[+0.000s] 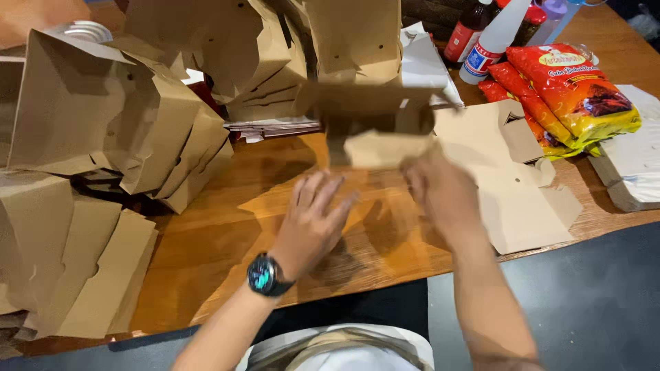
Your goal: The person assembles flat cardboard food containers by folding the sides and tucking the tabs into slots. The person repeats this process for several units, stacking the finished boxes on the left side of the table.
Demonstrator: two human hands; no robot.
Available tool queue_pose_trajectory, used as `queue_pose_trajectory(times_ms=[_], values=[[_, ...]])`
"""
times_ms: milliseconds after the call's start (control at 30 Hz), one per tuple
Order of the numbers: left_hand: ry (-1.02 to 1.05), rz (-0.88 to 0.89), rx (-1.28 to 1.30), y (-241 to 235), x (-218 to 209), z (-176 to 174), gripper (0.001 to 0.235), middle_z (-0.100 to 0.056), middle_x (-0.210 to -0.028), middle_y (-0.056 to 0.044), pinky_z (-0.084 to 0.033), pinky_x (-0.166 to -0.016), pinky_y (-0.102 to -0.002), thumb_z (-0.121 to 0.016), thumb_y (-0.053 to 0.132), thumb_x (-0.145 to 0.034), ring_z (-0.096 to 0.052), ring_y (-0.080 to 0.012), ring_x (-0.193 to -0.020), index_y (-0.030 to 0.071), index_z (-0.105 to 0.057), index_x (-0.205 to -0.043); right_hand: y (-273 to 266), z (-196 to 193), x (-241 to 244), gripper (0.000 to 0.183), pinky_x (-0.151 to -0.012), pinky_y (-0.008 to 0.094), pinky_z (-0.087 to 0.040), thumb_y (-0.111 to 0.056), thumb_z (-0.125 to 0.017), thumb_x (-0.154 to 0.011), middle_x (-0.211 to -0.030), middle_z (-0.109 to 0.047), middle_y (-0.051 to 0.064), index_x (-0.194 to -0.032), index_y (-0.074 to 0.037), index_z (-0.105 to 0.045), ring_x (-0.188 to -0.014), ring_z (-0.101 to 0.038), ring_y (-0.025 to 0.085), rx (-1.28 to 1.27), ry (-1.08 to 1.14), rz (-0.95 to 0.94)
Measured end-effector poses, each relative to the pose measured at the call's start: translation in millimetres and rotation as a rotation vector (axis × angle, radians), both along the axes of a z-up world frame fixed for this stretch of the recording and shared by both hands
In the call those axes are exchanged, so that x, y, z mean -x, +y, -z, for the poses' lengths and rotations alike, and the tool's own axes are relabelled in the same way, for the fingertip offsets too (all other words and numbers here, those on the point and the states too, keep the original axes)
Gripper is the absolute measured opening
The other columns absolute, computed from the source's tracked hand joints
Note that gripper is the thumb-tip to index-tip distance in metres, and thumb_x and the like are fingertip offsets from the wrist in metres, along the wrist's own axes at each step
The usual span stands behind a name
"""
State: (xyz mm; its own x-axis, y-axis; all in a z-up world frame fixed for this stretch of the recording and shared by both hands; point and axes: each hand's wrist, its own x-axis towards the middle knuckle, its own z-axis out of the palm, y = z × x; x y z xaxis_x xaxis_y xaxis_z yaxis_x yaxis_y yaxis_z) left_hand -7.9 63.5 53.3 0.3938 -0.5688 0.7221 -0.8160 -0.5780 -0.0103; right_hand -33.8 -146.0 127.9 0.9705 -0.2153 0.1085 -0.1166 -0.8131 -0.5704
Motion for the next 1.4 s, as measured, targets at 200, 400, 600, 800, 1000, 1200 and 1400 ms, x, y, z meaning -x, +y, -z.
queue_pose_trajectory(times_ms=[200,400,600,800,1000,1200,1400], values=[[0.094,-0.092,-0.013,-23.8,-82.1,34.7,0.045,-0.054,-0.114,-0.012,-0.044,-0.089,-0.042,-0.073,0.026,-0.073,-0.052,-0.0319,-0.111,0.012,-0.058,-0.114,-72.6,14.4,-128.1,0.013,-0.066,0.052,-0.052,-0.032,-0.056,-0.096,-0.090,-0.055,0.009,-0.100,-0.025,-0.066,-0.081,-0.064,0.041,0.627,-0.312,-0.152],[0.351,-0.213,-0.182,-31.2,-148.7,26.9,0.074,-0.026,-0.147,-0.020,-0.043,-0.091,-0.045,-0.069,0.021,-0.080,-0.047,-0.0377,-0.108,0.000,-0.031,-0.140,-59.9,3.1,-189.4,0.022,-0.055,0.054,-0.046,-0.025,-0.050,-0.092,-0.097,-0.057,0.018,-0.105,-0.014,-0.064,-0.081,-0.061,0.043,0.712,-0.110,-0.163],[0.548,-0.190,-0.132,-48.3,-177.3,41.0,0.073,-0.034,-0.142,-0.020,-0.040,-0.091,-0.051,-0.065,0.013,-0.079,-0.044,-0.0389,-0.115,0.005,-0.029,-0.142,-46.0,10.5,-207.1,0.027,-0.053,0.049,-0.049,-0.033,-0.057,-0.094,-0.098,-0.054,0.020,-0.103,-0.008,-0.060,-0.074,-0.059,0.041,0.766,-0.242,-0.234],[0.524,-0.191,-0.135,-47.2,-183.0,59.0,0.066,-0.036,-0.138,-0.022,-0.038,-0.099,-0.047,-0.070,0.014,-0.077,-0.042,-0.0395,-0.119,0.002,-0.040,-0.135,-50.5,49.3,-223.3,0.015,-0.052,0.038,-0.046,-0.020,-0.054,-0.091,-0.088,-0.055,0.012,-0.101,-0.020,-0.065,-0.071,-0.056,0.031,1.014,-0.454,-0.221],[0.523,-0.196,-0.194,-46.3,-183.9,58.8,0.063,-0.032,-0.142,-0.020,-0.032,-0.101,-0.058,-0.065,0.017,-0.079,-0.037,-0.0412,-0.124,0.006,-0.039,-0.136,-38.1,54.7,-246.3,0.027,-0.066,0.038,-0.045,-0.017,-0.050,-0.085,-0.113,-0.055,0.017,-0.108,-0.022,-0.063,-0.089,-0.053,0.034,1.088,-0.151,-0.191],[0.399,-0.363,-0.543,-54.1,-177.4,56.7,0.057,-0.030,-0.144,-0.021,-0.026,-0.105,-0.057,-0.059,0.034,-0.083,-0.032,-0.0414,-0.130,0.012,-0.045,-0.133,-32.0,33.3,-218.3,0.050,-0.073,0.043,-0.046,-0.018,-0.046,-0.088,-0.141,-0.029,0.018,-0.138,-0.023,-0.039,-0.100,-0.055,0.042,0.997,-0.076,-0.286],[0.084,-0.064,-0.455,-82.6,-133.9,53.6,0.023,-0.060,-0.101,-0.011,-0.040,-0.091,-0.051,-0.053,0.010,-0.086,-0.053,-0.0305,-0.098,0.007,-0.063,-0.107,-98.8,0.1,-108.5,0.027,-0.061,0.040,-0.050,-0.022,-0.069,-0.088,-0.109,-0.059,0.014,-0.114,-0.015,-0.065,-0.084,-0.062,0.030,0.883,-0.714,-0.362]])
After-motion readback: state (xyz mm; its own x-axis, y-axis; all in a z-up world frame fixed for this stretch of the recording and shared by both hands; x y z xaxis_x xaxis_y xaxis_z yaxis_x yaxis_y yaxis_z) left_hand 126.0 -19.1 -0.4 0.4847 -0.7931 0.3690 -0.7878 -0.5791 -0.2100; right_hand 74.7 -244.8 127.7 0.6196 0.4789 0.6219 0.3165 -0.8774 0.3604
